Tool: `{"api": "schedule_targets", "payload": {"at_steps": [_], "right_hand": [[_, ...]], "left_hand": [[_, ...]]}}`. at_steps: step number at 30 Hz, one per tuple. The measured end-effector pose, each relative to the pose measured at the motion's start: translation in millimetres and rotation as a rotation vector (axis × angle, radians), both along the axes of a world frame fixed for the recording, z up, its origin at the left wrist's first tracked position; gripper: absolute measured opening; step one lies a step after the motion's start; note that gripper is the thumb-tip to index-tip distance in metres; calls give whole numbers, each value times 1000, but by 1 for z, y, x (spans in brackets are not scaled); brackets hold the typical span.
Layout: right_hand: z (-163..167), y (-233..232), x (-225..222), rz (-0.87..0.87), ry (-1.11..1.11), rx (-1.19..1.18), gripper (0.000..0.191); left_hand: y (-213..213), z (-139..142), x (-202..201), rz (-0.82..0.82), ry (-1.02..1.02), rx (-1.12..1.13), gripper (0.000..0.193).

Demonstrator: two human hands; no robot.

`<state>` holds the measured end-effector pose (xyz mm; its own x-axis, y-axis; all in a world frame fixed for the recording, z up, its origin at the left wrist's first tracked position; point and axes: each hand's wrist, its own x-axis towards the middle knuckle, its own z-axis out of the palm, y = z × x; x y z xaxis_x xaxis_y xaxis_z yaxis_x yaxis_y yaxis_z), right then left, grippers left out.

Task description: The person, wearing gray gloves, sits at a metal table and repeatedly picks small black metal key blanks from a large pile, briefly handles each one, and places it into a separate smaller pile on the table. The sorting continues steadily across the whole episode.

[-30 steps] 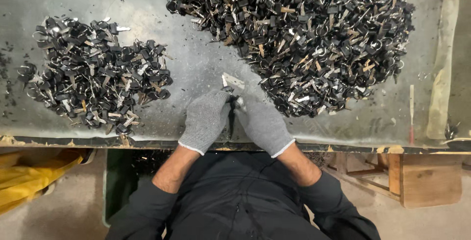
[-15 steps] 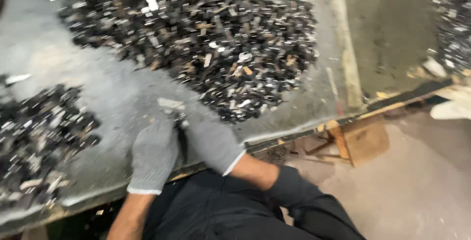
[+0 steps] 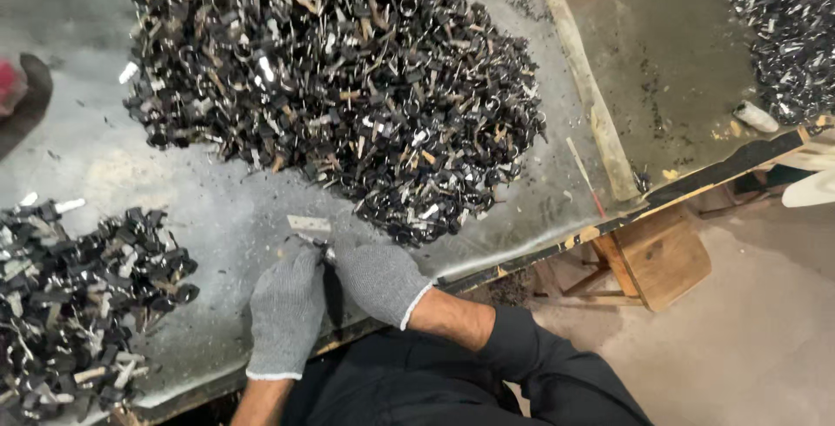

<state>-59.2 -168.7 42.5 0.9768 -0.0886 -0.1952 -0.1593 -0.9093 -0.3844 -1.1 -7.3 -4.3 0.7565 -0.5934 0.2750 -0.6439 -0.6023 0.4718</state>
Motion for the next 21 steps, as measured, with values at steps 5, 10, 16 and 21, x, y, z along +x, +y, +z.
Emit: {"api": "schedule_targets", "payload": {"at_steps": [5, 10, 16, 21], "right_hand": [[3, -3, 5, -42, 73, 151, 34], [-3, -5, 3, 78, 25, 24, 21], [-5, 5, -10, 148, -313, -75, 20], [2, 8, -1, 11, -162, -27, 12]], "left_hand": [[-1, -3, 5, 5, -1, 52, 24], [-4, 3, 1, 20, -36, -45, 35], [-1, 5, 1, 13, 104, -85, 39], [1, 3, -1, -30, 96, -61, 37]]}}
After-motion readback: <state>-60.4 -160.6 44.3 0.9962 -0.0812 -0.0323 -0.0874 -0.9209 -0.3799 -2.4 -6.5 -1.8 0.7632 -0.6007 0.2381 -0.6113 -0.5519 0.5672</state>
